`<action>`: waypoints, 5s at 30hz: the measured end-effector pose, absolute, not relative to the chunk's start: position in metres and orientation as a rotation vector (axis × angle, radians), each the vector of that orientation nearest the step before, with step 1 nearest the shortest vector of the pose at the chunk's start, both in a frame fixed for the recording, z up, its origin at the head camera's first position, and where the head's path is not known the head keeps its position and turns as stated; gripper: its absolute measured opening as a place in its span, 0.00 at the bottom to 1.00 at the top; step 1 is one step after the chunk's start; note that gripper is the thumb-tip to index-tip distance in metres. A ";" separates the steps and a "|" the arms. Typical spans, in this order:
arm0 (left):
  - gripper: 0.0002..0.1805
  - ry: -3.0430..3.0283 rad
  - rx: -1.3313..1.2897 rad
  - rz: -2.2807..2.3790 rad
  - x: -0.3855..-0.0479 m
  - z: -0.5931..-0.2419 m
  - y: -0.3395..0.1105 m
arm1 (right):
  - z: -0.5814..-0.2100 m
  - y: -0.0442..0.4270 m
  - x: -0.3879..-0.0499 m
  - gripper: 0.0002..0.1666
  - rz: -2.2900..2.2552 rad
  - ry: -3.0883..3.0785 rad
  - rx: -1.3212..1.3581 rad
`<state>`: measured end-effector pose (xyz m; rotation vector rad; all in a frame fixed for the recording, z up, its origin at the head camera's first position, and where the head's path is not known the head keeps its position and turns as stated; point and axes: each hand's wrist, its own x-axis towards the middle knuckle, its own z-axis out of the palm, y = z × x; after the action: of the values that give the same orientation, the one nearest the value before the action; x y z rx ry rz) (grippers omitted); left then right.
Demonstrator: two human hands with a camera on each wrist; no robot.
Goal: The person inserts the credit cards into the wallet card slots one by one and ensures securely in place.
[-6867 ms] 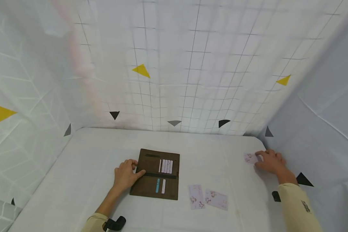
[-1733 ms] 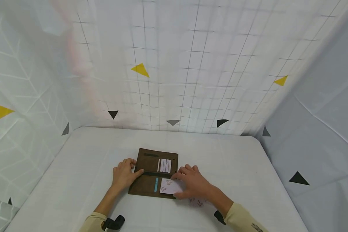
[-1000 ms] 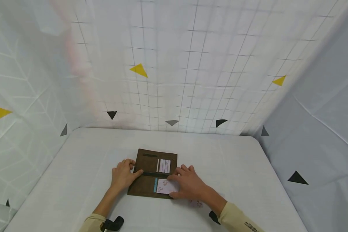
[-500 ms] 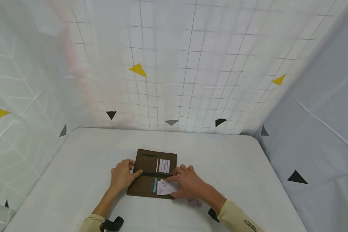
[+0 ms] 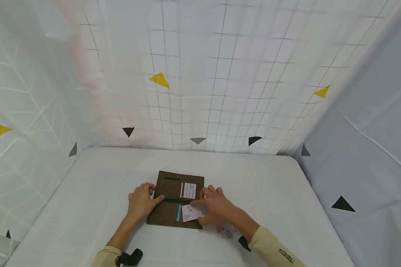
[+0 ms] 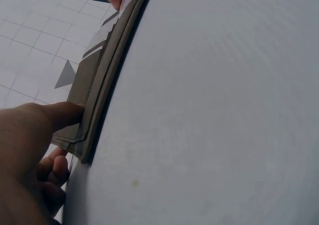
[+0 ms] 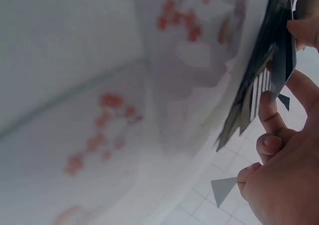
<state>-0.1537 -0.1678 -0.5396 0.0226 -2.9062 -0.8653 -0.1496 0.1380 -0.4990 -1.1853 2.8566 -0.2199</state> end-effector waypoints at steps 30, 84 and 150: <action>0.25 -2.922 0.006 -0.828 -0.152 -0.532 -0.167 | -0.511 0.129 -0.133 0.33 -0.076 3.000 -1.296; 0.25 -2.999 0.119 -0.791 -0.151 -0.525 -0.167 | -0.506 0.144 -0.134 0.32 -0.139 2.964 -1.208; 0.24 -3.033 0.101 -0.840 -0.151 -0.522 -0.169 | -0.507 0.145 -0.142 0.34 0.001 2.937 -1.487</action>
<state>-0.1512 -0.1694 -0.5215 0.1008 -3.0332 -0.8397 -0.1422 0.1450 -0.5072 -1.4866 2.9366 0.0006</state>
